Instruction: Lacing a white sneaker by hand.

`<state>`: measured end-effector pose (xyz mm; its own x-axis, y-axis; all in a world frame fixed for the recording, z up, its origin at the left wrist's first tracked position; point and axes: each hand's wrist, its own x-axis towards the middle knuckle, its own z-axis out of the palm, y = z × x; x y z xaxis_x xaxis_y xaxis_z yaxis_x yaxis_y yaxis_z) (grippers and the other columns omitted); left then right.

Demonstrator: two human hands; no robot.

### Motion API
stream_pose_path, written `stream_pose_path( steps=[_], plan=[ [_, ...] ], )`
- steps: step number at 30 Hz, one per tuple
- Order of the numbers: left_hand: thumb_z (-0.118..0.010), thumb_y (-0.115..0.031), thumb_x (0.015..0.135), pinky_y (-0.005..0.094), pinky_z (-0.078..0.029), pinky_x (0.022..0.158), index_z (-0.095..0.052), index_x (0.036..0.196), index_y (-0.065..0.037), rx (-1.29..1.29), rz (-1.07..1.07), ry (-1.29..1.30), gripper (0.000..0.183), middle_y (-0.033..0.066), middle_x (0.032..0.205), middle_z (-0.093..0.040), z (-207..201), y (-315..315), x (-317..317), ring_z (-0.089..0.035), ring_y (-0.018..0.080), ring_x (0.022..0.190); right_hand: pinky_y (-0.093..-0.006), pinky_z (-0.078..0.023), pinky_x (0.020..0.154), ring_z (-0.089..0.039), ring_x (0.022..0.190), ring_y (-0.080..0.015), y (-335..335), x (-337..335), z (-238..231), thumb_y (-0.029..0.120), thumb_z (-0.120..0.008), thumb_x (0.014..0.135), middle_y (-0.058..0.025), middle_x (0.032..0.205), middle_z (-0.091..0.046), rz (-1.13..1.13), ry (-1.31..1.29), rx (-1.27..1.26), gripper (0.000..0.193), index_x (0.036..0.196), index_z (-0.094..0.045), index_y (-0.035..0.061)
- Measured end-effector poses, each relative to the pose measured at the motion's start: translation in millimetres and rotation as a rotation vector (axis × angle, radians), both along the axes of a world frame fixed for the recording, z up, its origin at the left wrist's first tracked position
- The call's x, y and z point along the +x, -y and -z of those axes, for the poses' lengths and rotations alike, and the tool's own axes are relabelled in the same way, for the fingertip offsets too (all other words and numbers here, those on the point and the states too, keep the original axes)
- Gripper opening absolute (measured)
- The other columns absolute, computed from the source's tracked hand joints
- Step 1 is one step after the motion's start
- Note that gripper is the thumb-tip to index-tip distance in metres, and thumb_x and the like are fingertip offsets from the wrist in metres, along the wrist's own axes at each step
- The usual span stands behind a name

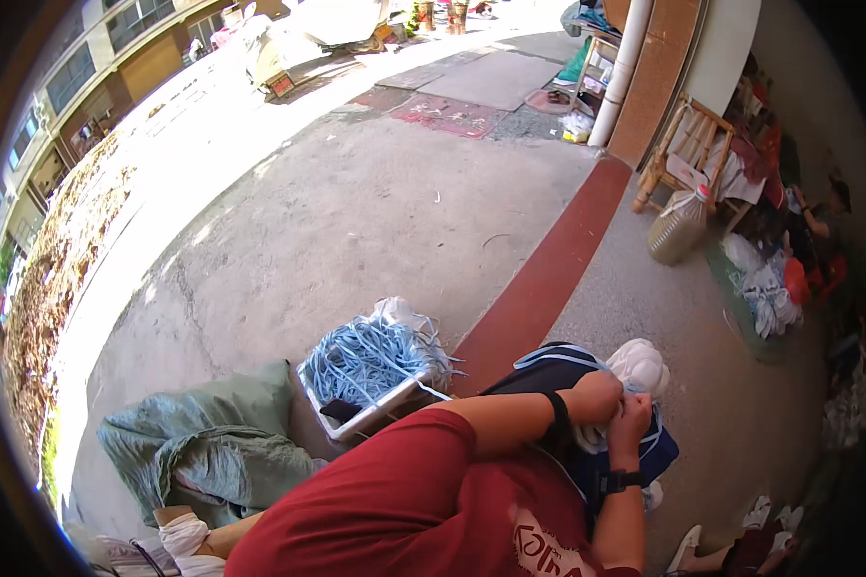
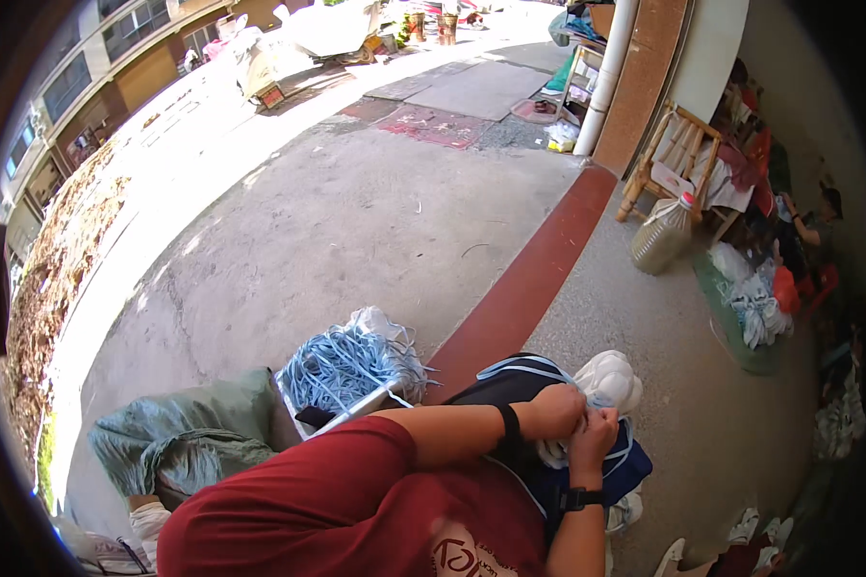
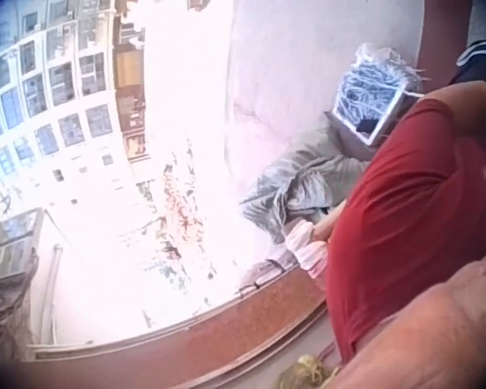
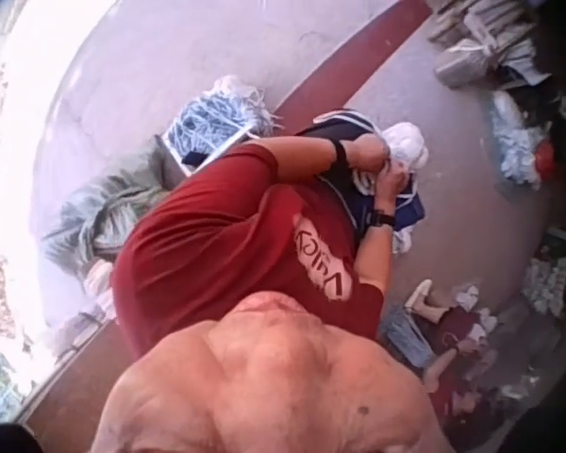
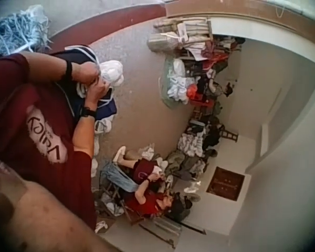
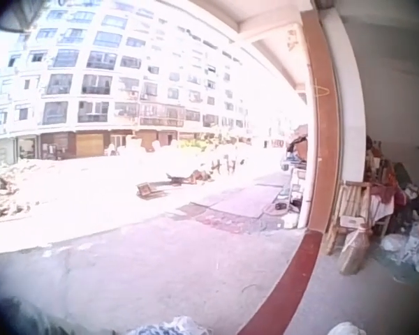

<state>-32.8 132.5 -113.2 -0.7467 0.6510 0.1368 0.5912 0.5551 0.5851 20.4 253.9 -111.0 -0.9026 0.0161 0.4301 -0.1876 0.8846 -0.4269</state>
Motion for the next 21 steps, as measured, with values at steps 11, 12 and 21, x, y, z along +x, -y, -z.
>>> stream_pose_path(
  steps=[11, 12, 21],
  plan=[
    [-0.058, -0.013, 0.066, 0.0393, -0.048, 0.067, -0.066, 0.079, -0.002, 0.253, -0.149, 0.225, 0.019, 0.0182, 0.076, -0.063, 17, 1, -3, -0.062, 0.0332, 0.075, -0.0401, -0.042, 0.066, -0.051, 0.073, -0.0354, -2, -13, 7, 0.003, -0.056, 0.069, -0.0182, 0.078, -0.05, -0.01, -0.01, 0.197, 0.008, 0.068, -0.058, -0.005],
    [-0.059, -0.012, 0.063, 0.0403, -0.048, 0.066, -0.065, 0.073, -0.002, 0.283, -0.152, 0.221, 0.015, 0.0188, 0.073, -0.062, 19, -1, -3, -0.061, 0.0345, 0.072, -0.0398, -0.042, 0.066, -0.052, 0.073, -0.0356, -3, -7, 2, 0.002, -0.055, 0.069, -0.019, 0.078, -0.05, -0.043, -0.013, 0.186, 0.008, 0.067, -0.057, -0.0053],
    [-0.065, -0.023, 0.077, 0.0311, -0.047, 0.059, -0.063, 0.079, -0.003, 0.41, -0.222, 0.363, 0.021, 0.0091, 0.068, -0.062, 14, 22, -12, -0.06, 0.0168, 0.063, -0.0262, -0.046, 0.071, -0.054, 0.071, -0.0138, -43, 63, -68, 0.009, -0.05, 0.089, -0.0186, 0.101, -0.061, -0.216, -0.048, -1.439, 0.01, 0.08, -0.049, 0.0031]
  ],
)
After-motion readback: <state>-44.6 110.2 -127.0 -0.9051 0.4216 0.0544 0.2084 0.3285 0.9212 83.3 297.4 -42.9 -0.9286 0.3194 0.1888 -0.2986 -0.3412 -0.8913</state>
